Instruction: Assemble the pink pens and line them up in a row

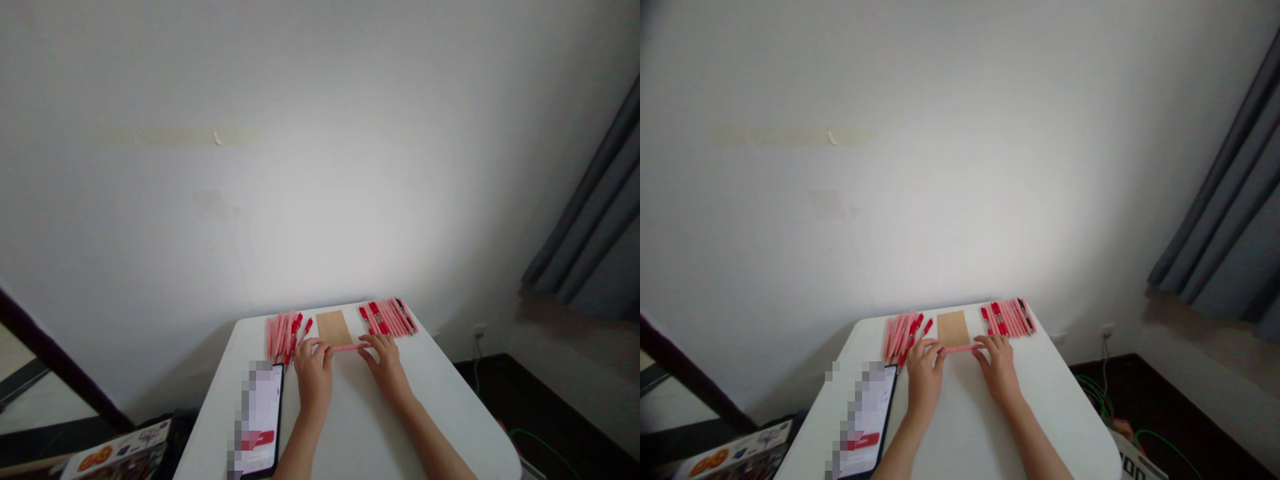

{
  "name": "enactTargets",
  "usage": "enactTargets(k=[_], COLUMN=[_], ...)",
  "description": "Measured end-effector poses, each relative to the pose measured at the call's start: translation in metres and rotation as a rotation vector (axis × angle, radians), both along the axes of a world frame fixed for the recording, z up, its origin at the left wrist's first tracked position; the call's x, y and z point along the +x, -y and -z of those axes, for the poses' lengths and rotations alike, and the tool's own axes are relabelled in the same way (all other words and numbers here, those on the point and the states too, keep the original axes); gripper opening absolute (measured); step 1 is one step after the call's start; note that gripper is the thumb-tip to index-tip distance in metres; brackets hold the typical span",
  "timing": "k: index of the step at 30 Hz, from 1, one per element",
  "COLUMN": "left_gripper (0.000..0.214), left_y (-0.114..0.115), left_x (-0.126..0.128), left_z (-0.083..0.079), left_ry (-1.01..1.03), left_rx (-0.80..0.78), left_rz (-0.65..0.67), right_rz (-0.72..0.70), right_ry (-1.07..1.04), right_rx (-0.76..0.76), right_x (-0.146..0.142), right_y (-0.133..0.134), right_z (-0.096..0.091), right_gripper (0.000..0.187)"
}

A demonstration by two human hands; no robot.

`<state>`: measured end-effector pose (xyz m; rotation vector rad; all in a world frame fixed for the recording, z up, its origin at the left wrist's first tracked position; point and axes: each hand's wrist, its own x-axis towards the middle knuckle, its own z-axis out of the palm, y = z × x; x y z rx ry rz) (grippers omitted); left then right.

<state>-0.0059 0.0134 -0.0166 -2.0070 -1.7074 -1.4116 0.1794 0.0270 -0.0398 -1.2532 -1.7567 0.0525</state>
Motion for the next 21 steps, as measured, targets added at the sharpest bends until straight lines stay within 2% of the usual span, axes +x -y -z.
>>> enactTargets(k=[6, 16, 21], left_gripper=[0.018, 0.015, 0.015], left_y=[-0.0007, -0.0014, 0.0008], left_x=[-0.0009, -0.0016, -0.0005], left_z=[0.0008, 0.0007, -0.0024], left_ry=[0.007, 0.016, 0.005], left_rx=[0.001, 0.015, 0.006], left_rz=[-0.005, 0.036, 0.028], right_rz=[0.004, -0.012, -0.049], right_ry=[0.006, 0.019, -0.007], right_rx=[0.007, -0.029, -0.041], right_x=[-0.0009, -0.0020, -0.0016], right_y=[-0.0005, 0.0036, 0.0036], right_z=[-0.0002, -0.0082, -0.0081], right_gripper=[0.021, 0.028, 0.025])
